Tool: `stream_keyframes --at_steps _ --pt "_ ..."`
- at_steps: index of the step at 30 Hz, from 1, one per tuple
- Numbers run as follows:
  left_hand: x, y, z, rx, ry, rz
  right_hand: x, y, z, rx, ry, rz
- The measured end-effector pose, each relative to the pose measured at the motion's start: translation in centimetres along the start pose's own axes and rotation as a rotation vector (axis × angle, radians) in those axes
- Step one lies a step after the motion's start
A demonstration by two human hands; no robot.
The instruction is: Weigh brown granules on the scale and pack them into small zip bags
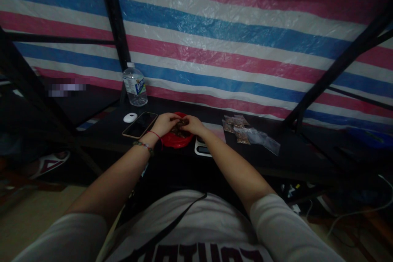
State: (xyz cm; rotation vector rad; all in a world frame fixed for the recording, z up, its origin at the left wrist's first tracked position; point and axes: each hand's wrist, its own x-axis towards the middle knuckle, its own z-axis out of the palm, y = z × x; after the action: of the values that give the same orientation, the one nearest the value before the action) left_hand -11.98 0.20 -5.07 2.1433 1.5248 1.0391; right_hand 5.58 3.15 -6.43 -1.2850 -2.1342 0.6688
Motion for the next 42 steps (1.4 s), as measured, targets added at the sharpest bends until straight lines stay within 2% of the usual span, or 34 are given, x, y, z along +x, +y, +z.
stream_keyframes --at_steps 10,13,17,22,28,32,42 --pt "0.1 0.2 0.1 -0.191 0.128 -0.078 -0.1 0.1 -0.3 0.034 0.056 -0.008" --pt "0.2 -0.3 0.2 -0.162 0.137 -0.099 -0.4 -0.1 -0.6 0.032 0.066 -0.005" --pt "0.1 -0.5 0.2 0.003 0.098 -0.038 -0.8 -0.5 -0.7 0.023 0.057 -0.017" --pt "-0.3 0.3 0.0 0.019 -0.022 0.028 -0.7 -0.4 -0.6 0.028 0.051 -0.013" --pt "-0.3 0.7 0.1 0.005 0.012 0.039 -0.7 -0.5 -0.8 0.018 0.019 -0.031" --pt "-0.3 0.7 0.1 0.034 -0.008 0.025 -0.8 -0.8 -0.7 0.005 0.024 -0.037" --pt "-0.5 0.9 -0.3 -0.054 -0.015 -0.037 -1.1 -1.5 -1.0 -0.066 0.011 -0.013"
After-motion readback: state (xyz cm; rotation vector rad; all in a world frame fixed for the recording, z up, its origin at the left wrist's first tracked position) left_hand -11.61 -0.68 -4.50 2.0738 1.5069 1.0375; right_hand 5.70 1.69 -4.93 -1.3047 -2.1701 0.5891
